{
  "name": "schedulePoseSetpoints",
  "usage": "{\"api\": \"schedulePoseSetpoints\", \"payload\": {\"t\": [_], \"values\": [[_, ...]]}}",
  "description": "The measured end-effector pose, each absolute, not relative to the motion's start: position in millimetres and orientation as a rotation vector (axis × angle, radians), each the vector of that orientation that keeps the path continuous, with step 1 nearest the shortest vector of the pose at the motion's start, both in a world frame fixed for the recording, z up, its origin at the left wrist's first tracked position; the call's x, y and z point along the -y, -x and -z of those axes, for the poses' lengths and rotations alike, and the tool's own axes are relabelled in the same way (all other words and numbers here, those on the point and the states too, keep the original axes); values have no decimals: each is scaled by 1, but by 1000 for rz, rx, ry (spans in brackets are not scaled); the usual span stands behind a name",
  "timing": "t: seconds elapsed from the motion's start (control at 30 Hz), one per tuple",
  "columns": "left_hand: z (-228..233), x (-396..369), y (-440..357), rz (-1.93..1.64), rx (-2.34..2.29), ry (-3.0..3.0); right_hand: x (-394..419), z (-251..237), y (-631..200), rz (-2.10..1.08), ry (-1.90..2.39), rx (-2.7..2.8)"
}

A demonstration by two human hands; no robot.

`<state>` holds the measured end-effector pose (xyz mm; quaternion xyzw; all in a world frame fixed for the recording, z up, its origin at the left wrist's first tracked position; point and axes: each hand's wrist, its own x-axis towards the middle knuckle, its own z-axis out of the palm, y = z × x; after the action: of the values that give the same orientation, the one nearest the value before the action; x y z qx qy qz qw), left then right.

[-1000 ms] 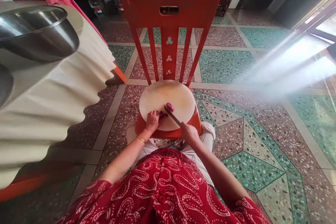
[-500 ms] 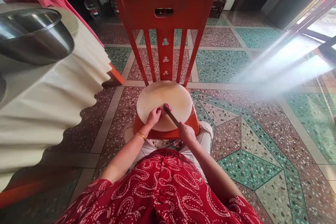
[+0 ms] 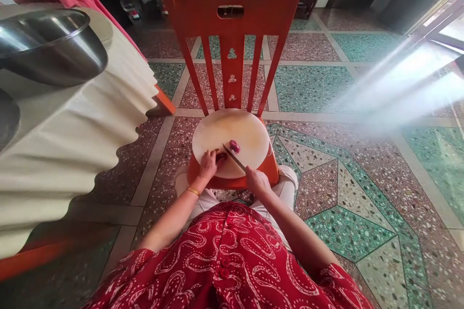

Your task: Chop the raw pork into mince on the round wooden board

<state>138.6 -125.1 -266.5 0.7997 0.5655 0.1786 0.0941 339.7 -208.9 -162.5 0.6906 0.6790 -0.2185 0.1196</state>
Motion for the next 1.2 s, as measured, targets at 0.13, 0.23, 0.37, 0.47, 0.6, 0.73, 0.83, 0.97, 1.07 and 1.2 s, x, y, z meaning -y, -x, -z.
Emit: {"api": "schedulePoseSetpoints", "payload": {"t": [0.13, 0.23, 0.37, 0.47, 0.6, 0.73, 0.83, 0.97, 1.07, 1.2], "values": [[274, 135, -136, -796, -1378, -2362, 197, 170, -327, 635, -2019, -2022], [275, 137, -137, -807, -1487, -2326, 188, 175, -320, 656, -2042, -2062], [274, 135, -137, -836, -1655, -2279, 183, 179, -320, 668, -2069, -2047], [272, 130, -138, -915, -1538, -2273, 183, 178, -322, 685, -2064, -2044], [271, 125, -144, -968, -1363, -2178, 180, 177, -323, 734, -1996, -2075], [277, 125, -145, -974, -1314, -2137, 181, 175, -323, 690, -1993, -2089], [279, 124, -144, -986, -1436, -2212, 182, 168, -319, 589, -2016, -2095], [279, 114, -144, -911, -1483, -2311, 178, 154, -309, 614, -2001, -2081], [281, 107, -145, -881, -1433, -2343, 174, 150, -304, 614, -1988, -2057], [284, 108, -144, -989, -1409, -2339, 174, 153, -302, 674, -1987, -2036]]}}
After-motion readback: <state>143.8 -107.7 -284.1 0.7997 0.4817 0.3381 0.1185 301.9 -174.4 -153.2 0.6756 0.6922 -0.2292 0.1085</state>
